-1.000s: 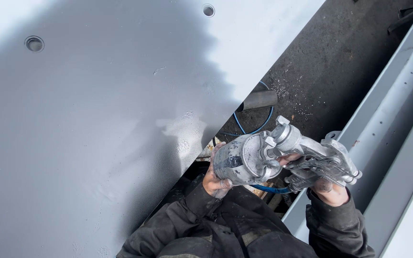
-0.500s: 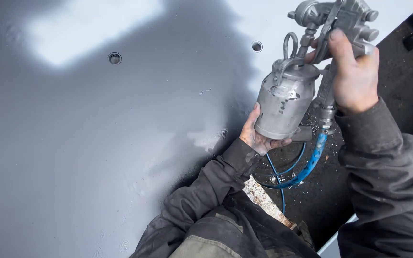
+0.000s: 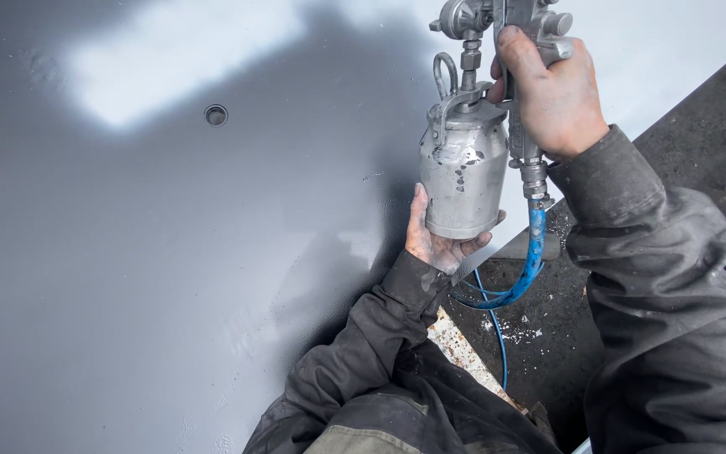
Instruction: The person uses a spray gun to apply a coat of gray paint onto a large metal panel. They systematically move the spray gun across the surface, covering the main panel and the lower edge trim.
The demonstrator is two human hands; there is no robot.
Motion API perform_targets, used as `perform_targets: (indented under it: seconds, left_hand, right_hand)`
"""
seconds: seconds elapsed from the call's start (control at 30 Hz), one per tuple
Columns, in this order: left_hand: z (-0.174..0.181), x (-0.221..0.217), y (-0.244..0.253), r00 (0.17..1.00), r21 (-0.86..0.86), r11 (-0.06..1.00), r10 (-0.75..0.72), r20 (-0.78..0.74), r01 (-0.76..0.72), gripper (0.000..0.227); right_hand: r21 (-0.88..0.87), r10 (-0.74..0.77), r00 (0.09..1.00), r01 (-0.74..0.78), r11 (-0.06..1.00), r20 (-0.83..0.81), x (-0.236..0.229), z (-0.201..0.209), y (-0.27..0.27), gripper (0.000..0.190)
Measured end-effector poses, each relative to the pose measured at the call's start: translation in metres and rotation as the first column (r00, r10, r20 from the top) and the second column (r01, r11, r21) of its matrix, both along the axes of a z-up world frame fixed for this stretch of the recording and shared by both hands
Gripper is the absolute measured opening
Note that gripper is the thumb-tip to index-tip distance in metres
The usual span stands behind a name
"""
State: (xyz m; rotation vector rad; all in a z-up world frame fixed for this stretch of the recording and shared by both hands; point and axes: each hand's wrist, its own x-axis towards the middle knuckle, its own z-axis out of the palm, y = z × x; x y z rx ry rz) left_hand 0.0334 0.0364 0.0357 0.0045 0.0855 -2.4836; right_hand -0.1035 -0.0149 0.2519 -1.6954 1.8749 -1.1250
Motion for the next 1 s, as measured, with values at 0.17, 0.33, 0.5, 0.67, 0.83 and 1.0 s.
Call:
perform_targets:
  seconds: [0.17, 0.33, 0.5, 0.67, 0.83, 1.0]
  left_hand:
    - [-0.004, 0.022, 0.019, 0.987, 0.113, 0.993, 0.052, -0.151, -0.035, 0.086]
    - [-0.005, 0.01, -0.001, 0.994, 0.117, 0.993, 0.015, -0.108, -0.002, 0.089]
    - [0.006, -0.016, -0.023, 0.995, -0.057, 0.996, -0.062, 0.079, 0.067, 0.099]
    - [-0.013, -0.04, -0.028, 0.987, -0.022, 0.988, -0.154, -0.039, 0.153, 0.098]
    - [-0.013, -0.02, -0.024, 0.996, -0.037, 0.995, -0.093, -0.004, 0.093, 0.096]
    - [-0.012, 0.013, -0.02, 0.999, 0.0, 1.0, -0.001, 0.047, 0.001, 0.093]
  right_hand:
    - [0.021, 0.122, 0.985, -0.125, 0.992, 0.123, 0.018, 0.001, 0.005, 0.033]
    - [-0.013, 0.086, 0.996, -0.086, 0.996, 0.016, 0.007, -0.005, 0.0, 0.036]
    - [-0.099, -0.072, 0.997, 0.068, 0.993, -0.041, -0.03, -0.015, -0.001, 0.037]
    - [-0.127, -0.117, 0.991, 0.108, 0.986, -0.067, -0.041, -0.015, 0.007, 0.034]
    - [-0.082, -0.073, 0.997, 0.071, 0.994, -0.019, -0.028, -0.02, -0.001, 0.035]
    - [-0.06, -0.005, 0.999, 0.002, 0.998, -0.048, 0.008, -0.02, -0.011, 0.038]
